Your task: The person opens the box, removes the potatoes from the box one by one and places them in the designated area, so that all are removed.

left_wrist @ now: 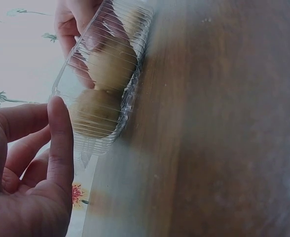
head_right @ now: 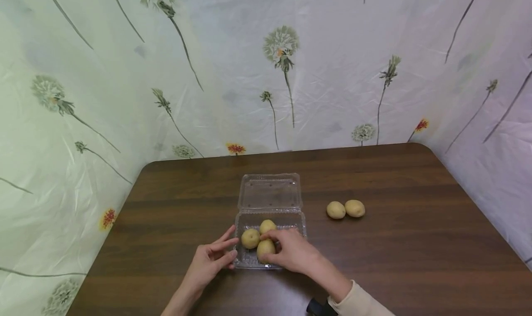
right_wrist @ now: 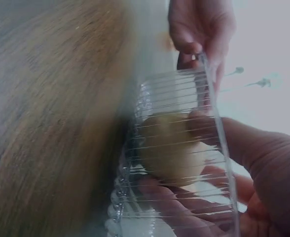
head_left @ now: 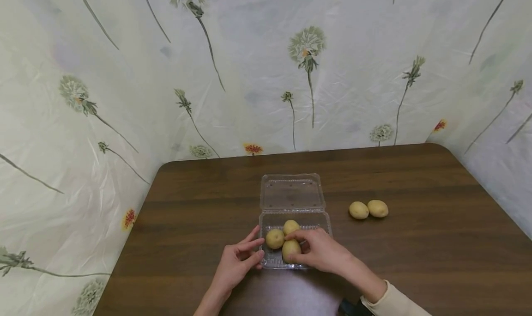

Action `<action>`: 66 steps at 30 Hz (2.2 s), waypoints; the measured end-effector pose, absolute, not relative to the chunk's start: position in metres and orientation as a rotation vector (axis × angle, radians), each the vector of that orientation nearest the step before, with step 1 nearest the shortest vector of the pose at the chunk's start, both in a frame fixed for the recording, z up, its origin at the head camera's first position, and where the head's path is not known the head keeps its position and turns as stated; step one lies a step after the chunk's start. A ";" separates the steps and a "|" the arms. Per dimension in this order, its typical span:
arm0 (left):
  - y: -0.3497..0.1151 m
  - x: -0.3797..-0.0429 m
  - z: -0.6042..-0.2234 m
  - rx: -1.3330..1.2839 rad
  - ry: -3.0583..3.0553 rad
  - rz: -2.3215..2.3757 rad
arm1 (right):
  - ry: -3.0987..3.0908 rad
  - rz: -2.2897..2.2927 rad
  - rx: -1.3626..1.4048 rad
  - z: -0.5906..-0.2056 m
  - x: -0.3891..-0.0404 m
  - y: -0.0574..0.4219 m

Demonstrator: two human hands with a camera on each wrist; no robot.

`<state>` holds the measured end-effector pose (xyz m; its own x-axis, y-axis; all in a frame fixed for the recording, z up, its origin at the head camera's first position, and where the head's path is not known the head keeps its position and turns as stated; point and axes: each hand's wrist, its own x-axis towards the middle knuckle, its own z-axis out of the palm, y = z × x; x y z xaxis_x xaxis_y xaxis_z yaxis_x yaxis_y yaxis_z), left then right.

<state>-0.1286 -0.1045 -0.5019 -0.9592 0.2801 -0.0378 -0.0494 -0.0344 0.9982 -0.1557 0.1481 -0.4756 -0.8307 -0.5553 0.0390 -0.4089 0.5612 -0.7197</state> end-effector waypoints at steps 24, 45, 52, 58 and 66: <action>-0.105 -0.130 -0.505 0.234 2.018 2.087 | 2.394 -1.376 -0.810 -0.471 -0.158 0.173; -0.104 -0.130 -0.505 0.219 2.031 2.074 | 2.251 -1.731 -0.729 -0.476 -0.151 0.196; -0.104 -0.130 -0.505 0.219 2.036 2.065 | 2.247 -1.760 -0.674 -0.473 -0.147 0.207; -0.104 -0.129 -0.505 0.231 2.050 2.059 | 2.284 -1.765 -0.663 -0.472 -0.145 0.214; -0.104 -0.128 -0.503 0.226 2.022 2.083 | 2.280 -1.786 -0.629 -0.472 -0.144 0.224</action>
